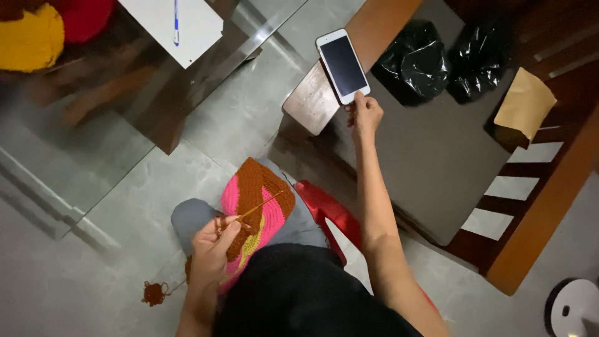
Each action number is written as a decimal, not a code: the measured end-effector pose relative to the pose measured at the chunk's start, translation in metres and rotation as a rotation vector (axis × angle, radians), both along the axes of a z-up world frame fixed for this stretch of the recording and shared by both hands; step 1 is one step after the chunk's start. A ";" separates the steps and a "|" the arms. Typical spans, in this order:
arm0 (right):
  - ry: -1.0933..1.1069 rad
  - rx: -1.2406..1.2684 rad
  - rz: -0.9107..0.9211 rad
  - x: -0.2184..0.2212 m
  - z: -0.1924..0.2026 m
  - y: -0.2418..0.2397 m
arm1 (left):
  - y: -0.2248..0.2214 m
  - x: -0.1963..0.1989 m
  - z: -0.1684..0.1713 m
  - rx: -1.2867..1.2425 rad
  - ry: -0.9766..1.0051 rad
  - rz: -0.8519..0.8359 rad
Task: Crocheting a multi-colored fabric piece using a crochet hook and yarn.
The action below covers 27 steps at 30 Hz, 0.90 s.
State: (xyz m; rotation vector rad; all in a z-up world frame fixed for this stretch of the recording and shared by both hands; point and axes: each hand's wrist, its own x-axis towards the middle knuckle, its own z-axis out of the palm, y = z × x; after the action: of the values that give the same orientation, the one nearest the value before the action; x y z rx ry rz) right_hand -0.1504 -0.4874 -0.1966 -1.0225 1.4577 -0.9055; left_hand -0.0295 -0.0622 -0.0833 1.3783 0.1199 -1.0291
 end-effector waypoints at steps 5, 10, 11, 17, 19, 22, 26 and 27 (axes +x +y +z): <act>0.060 -0.098 0.002 0.003 0.008 0.006 | -0.010 0.006 0.012 0.058 -0.137 -0.124; 0.238 -0.323 0.137 -0.019 0.023 0.045 | -0.005 0.009 0.041 0.062 -0.094 -0.180; 0.238 -0.327 0.144 -0.019 0.039 0.074 | -0.002 0.008 0.037 0.058 -0.093 -0.172; -0.369 -0.465 1.470 0.002 0.107 0.232 | 0.008 -0.005 0.041 -0.075 -0.241 -0.238; -0.383 -0.511 1.654 0.006 0.095 0.260 | 0.015 -0.002 0.057 -0.147 -0.443 -0.275; -0.218 -0.780 1.624 0.009 0.066 0.275 | 0.030 0.000 0.113 0.182 -0.502 -0.104; -0.107 -0.883 1.517 -0.004 0.050 0.280 | 0.082 0.000 0.132 0.276 -1.020 0.022; -0.197 -0.739 1.551 -0.013 0.066 0.276 | 0.091 -0.002 0.137 0.250 -1.074 0.230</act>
State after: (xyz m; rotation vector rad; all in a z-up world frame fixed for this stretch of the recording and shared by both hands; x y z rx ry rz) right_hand -0.1638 -0.2117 -0.1302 -2.0120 -0.1592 -0.2746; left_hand -0.0319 0.0292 0.0541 1.9256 -0.3939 0.0066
